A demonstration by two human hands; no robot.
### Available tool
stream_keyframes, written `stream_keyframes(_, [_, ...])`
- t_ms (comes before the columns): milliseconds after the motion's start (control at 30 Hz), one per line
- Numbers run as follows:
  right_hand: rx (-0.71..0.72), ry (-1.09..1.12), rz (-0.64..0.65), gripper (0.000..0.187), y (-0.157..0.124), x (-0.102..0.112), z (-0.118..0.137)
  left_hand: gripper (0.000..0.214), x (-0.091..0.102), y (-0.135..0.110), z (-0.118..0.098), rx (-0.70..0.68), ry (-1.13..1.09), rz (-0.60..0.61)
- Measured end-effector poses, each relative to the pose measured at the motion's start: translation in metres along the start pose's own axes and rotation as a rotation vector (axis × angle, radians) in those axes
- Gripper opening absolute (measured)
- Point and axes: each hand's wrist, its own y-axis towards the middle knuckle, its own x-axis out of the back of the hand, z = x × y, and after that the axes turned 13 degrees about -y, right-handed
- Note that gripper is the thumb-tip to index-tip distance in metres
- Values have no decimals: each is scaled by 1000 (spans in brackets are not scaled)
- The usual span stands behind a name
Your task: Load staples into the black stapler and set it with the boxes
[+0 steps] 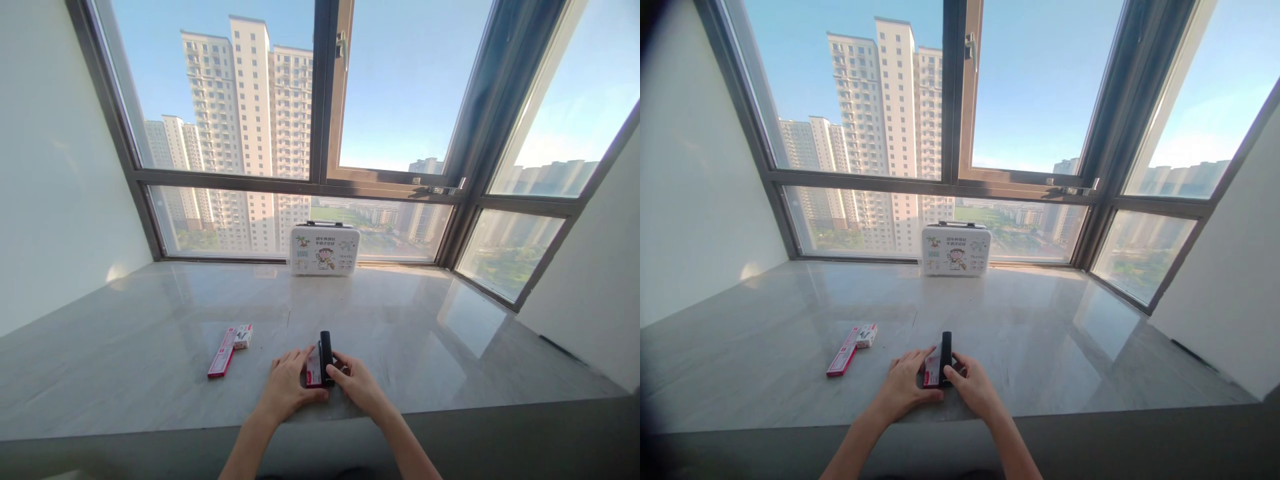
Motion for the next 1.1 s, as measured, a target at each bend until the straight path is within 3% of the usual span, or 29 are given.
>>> stream_keyframes(67, [-80, -17, -86, 71, 0, -2, -6, 68, 18, -8, 14, 1, -19, -128])
stream_keyframes(133, [-151, 7, -139, 78, 1, -4, -10, 50, 43, -20, 38, 56, 6, -377])
stream_keyframes(200, [-182, 41, -150, 80, 1, -5, -13, 47, 70, -37, 68, 240, 170, -641])
stream_keyframes(233, [-185, 48, -156, 80, 1, -5, -13, 46, 81, -46, 83, 379, 264, -695])
stream_keyframes(267, [-185, 48, -166, 79, 1, -6, -13, 45, 89, -56, 96, 459, 325, -676])
stream_keyframes(300, [-182, 41, -180, 78, 1, -6, -12, 43, 94, -64, 107, 452, 363, -614])
stream_keyframes(367, [-169, 14, -206, 76, 2, -7, -12, 41, 95, -77, 119, 366, 380, -510])
stream_keyframes(433, [-144, -25, -205, 74, 2, -7, -11, 36, 88, -81, 117, 248, 332, -434])
stream_keyframes(533, [-114, -95, -171, 73, 3, -9, -11, 29, 77, -71, 93, 117, 165, -265])
stream_keyframes(633, [-101, -136, -151, 72, 3, -11, -11, 27, 68, -48, 55, 42, -15, -62])
stream_keyframes(800, [-78, -135, -161, 65, 2, -13, -8, 55, 41, -6, 5, -55, -215, 38])
stream_keyframes(967, [-27, -167, -136, 42, 1, -10, 0, 71, 3, 14, -2, -96, -308, 167])
stream_keyframes(1033, [-24, -177, -133, 41, 0, -9, 3, 86, 1, 16, 1, -115, -310, 156])
stream_keyframes(1100, [-25, -184, -142, 43, 0, -9, 5, 91, 10, 18, 7, -142, -315, 126])
